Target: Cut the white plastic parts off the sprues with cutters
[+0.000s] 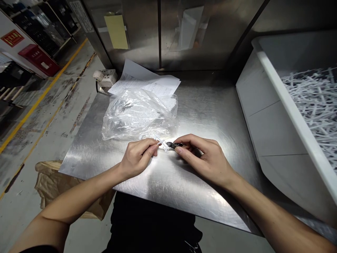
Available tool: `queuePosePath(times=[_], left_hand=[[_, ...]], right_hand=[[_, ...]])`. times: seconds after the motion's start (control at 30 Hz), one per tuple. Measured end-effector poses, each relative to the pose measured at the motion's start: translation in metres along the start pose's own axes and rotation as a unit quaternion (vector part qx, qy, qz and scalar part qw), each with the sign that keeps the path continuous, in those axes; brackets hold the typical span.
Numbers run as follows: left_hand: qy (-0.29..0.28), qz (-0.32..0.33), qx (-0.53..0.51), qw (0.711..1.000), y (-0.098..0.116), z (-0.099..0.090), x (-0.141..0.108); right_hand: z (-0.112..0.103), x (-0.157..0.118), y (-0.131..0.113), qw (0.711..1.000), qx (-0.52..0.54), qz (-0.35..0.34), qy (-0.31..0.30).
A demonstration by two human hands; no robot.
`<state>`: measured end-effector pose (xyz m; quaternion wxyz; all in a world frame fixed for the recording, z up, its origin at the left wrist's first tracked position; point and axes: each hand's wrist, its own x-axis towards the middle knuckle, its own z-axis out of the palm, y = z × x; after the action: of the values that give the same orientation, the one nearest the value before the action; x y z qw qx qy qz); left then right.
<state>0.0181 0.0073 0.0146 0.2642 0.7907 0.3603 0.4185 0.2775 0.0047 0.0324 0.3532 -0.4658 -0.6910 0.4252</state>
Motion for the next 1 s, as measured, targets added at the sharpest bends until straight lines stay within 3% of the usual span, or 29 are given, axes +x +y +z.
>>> queuePosePath(times=[0.37,0.73,1.0], left_hand=[[-0.021,-0.042,-0.024,0.999,-0.0042,-0.0003,-0.0042],[-0.018,-0.109,-0.039,0.993,-0.0036,-0.0004,-0.005],[-0.013,-0.106,-0.031,0.994,-0.0044,-0.0002,-0.0061]], right_hand=[[0.006,0.0008,0.0087,0.999,-0.022,-0.022,0.022],[0.006,0.0006,0.0068,0.999,0.025,0.008,0.041],[0.0046,-0.0026,-0.0006,0.999,0.054,0.002,0.006]])
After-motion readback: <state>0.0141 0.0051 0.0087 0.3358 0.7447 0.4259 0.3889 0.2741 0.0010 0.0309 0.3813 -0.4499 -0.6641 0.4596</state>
